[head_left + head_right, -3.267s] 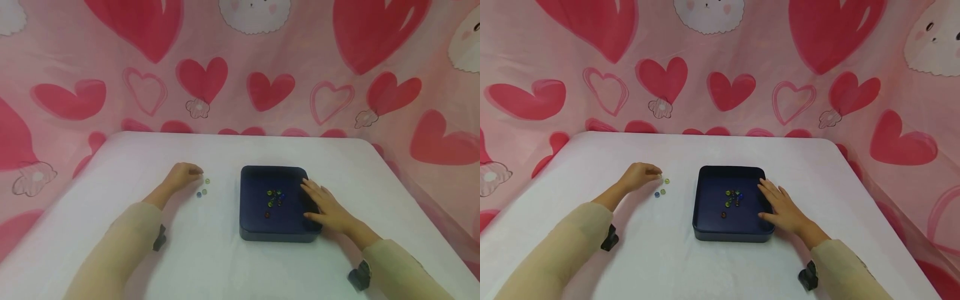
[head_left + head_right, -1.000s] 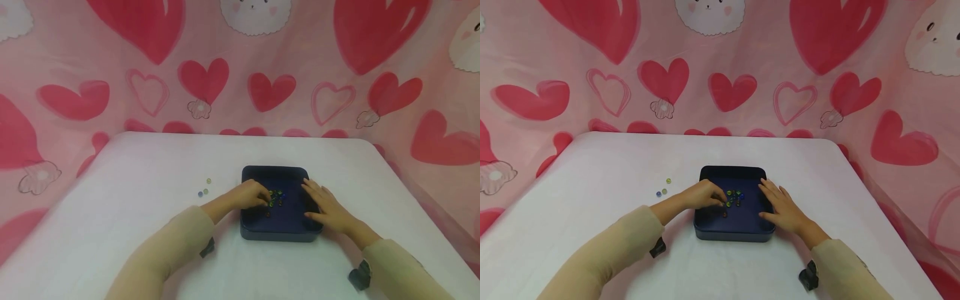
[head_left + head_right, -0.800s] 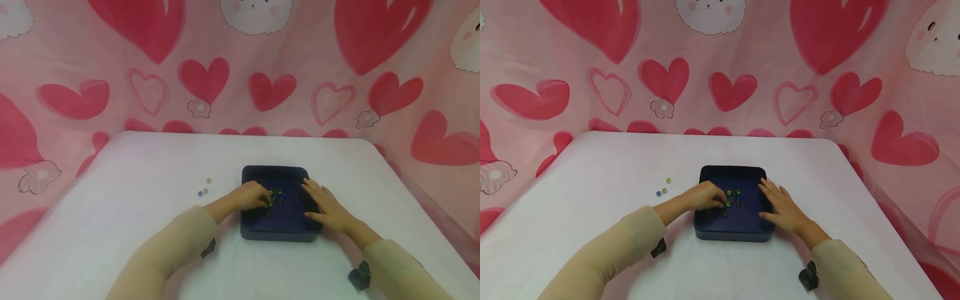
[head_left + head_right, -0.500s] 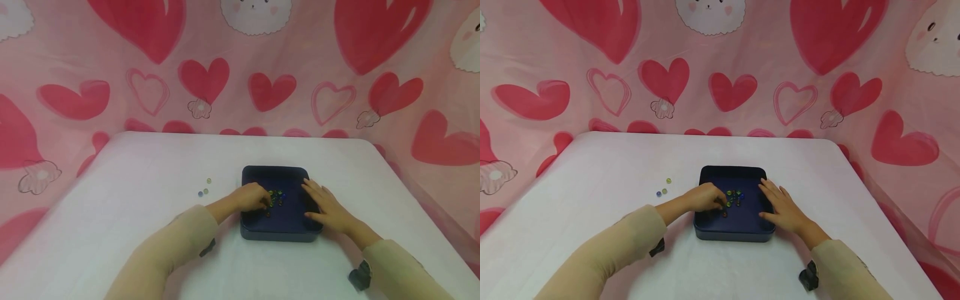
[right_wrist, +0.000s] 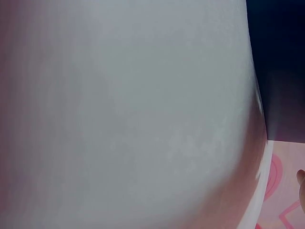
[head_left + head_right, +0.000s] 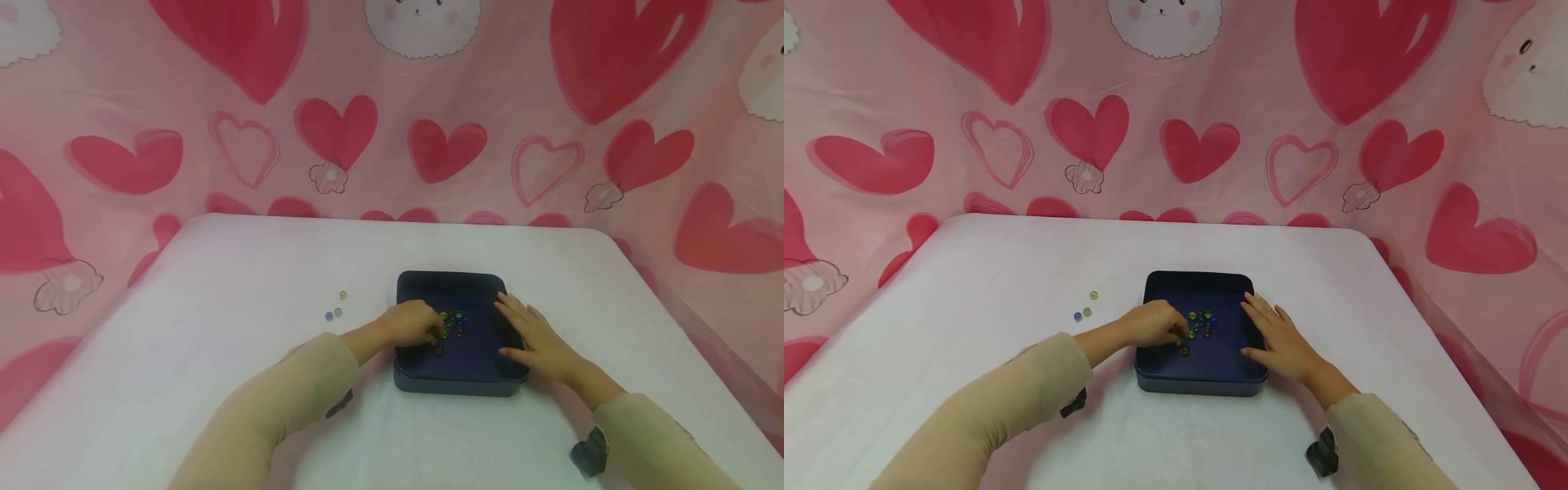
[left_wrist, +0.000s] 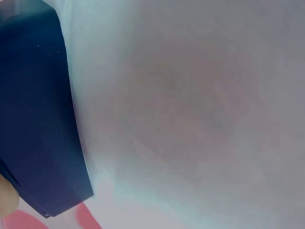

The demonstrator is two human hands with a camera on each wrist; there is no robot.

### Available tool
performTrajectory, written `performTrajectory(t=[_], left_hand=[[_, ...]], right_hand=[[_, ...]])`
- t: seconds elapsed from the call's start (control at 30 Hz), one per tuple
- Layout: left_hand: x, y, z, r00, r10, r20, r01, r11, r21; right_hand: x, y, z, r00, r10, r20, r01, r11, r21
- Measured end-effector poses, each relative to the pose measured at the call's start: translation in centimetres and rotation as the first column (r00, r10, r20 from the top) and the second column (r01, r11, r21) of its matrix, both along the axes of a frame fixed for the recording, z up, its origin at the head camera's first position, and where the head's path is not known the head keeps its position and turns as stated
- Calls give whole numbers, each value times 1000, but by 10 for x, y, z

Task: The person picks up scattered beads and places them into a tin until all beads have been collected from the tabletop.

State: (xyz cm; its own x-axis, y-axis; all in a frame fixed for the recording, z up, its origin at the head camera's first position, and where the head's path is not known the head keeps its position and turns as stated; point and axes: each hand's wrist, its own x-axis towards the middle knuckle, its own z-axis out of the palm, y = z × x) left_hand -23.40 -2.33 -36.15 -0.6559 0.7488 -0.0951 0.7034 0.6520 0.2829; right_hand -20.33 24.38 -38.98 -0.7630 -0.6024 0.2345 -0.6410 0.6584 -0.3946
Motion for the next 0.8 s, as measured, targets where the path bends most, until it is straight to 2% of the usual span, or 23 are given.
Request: performTrajectory(t=[0.27, 0.4, 0.57, 0.8], left_hand=[[0, 0, 0, 1000, -10, -11, 10, 1000, -8], [0, 0, 1, 1000, -17, -13, 18, 1000, 16], [1, -4, 2, 1000, -2, 28, -2, 989, 145], [4, -17, 10, 984, 38, 172, -97, 932, 349]], right_hand=[[0, 1, 0, 1000, 2, -4, -2, 1000, 2], [0, 0, 0, 1000, -2, 5, 2, 1000, 6], [-1, 0, -1, 1000, -18, 19, 17, 1000, 21], [0, -1, 1, 1000, -17, 11, 17, 1000, 21]])
